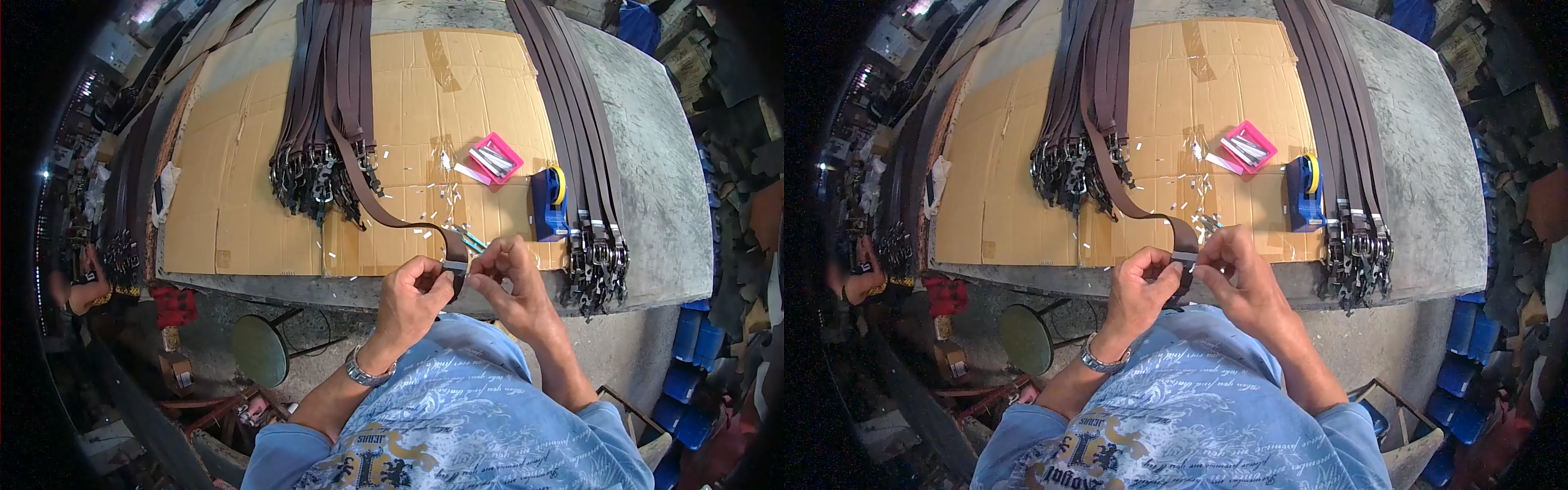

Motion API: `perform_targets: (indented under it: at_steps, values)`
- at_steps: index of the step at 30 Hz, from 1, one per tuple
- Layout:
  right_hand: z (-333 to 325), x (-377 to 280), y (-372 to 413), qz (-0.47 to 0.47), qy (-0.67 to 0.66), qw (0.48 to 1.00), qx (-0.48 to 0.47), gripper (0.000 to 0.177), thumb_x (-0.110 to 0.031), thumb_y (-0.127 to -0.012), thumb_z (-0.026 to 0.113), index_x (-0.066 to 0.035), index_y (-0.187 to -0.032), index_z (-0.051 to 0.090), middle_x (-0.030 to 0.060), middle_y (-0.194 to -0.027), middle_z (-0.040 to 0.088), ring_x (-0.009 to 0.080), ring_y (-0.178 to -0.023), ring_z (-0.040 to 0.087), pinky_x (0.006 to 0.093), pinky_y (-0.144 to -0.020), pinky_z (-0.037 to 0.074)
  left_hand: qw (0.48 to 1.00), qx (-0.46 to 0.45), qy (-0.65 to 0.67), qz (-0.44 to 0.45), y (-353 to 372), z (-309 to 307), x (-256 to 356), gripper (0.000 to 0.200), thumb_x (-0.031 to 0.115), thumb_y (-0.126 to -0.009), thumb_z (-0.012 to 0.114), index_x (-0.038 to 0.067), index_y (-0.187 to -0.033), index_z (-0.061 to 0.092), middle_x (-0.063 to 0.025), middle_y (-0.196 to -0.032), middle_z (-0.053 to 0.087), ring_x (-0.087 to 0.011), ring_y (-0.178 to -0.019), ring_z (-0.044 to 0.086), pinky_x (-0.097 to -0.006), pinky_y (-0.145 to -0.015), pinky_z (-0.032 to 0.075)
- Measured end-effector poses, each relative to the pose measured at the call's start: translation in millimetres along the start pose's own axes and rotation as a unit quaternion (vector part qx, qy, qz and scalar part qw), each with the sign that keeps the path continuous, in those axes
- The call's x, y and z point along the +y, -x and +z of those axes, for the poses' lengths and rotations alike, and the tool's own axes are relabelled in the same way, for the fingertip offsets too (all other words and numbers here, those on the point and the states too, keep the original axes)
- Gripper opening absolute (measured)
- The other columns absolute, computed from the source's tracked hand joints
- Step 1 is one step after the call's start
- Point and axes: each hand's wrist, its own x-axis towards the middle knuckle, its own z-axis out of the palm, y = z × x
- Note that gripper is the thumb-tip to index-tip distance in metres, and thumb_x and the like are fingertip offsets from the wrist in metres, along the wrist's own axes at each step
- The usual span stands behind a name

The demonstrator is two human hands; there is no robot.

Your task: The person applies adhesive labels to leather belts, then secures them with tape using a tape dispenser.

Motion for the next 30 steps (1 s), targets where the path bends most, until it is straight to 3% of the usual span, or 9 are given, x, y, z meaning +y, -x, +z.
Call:
perform_targets:
  at_steps: [8, 15, 20, 30]
  values:
    - [6.3, -14.3, -11.6, -0.021, 0.103, 0.994, -0.034, 0.029, 0.003, -0.083, 0.063, -0.002, -0.099, 0.039, 0.0175, -0.082, 0.063, 0.0358, -0.076, 0.066, 0.0410, -0.065, 0.051, 0.999, -0.012, -0.011, 0.048, 1.9, -6.3, 1.9, 0.012, 0.008, -0.083, 0.066, -0.003, -0.082, 0.062, -0.0076, -0.068, 0.065, -0.0122, -0.061, 0.062, -0.0276, -0.056, 0.049]
    - [4.9, -20.2, -11.5, -0.027, 0.136, 0.990, -0.039, 0.029, 0.003, -0.082, 0.064, -0.002, -0.097, 0.039, 0.0169, -0.081, 0.062, 0.0383, -0.076, 0.065, 0.0440, -0.064, 0.049, 0.996, -0.027, -0.050, 0.074, 1.0, -9.6, 3.3, 0.010, 0.006, -0.081, 0.067, -0.003, -0.081, 0.062, -0.0120, -0.070, 0.065, -0.0188, -0.061, 0.065, -0.0310, -0.056, 0.050]
    - [2.5, -26.1, -12.4, -0.014, 0.189, 0.981, -0.045, 0.029, 0.002, -0.083, 0.063, -0.002, -0.097, 0.038, 0.0167, -0.079, 0.060, 0.0389, -0.075, 0.064, 0.0450, -0.063, 0.048, 0.995, -0.035, -0.061, 0.077, -0.1, -10.6, 8.5, 0.011, 0.006, -0.080, 0.068, -0.002, -0.080, 0.062, -0.0121, -0.070, 0.065, -0.0195, -0.061, 0.065, -0.0314, -0.057, 0.050]
    - [2.8, -19.4, -12.7, -0.019, 0.176, 0.984, -0.026, 0.031, 0.001, -0.082, 0.065, -0.003, -0.096, 0.037, 0.0163, -0.078, 0.058, 0.0392, -0.072, 0.062, 0.0447, -0.061, 0.046, 0.995, -0.039, -0.063, 0.065, -1.8, -8.4, 10.0, 0.011, 0.007, -0.081, 0.068, -0.002, -0.081, 0.062, -0.0117, -0.070, 0.065, -0.0186, -0.061, 0.065, -0.0313, -0.056, 0.050]
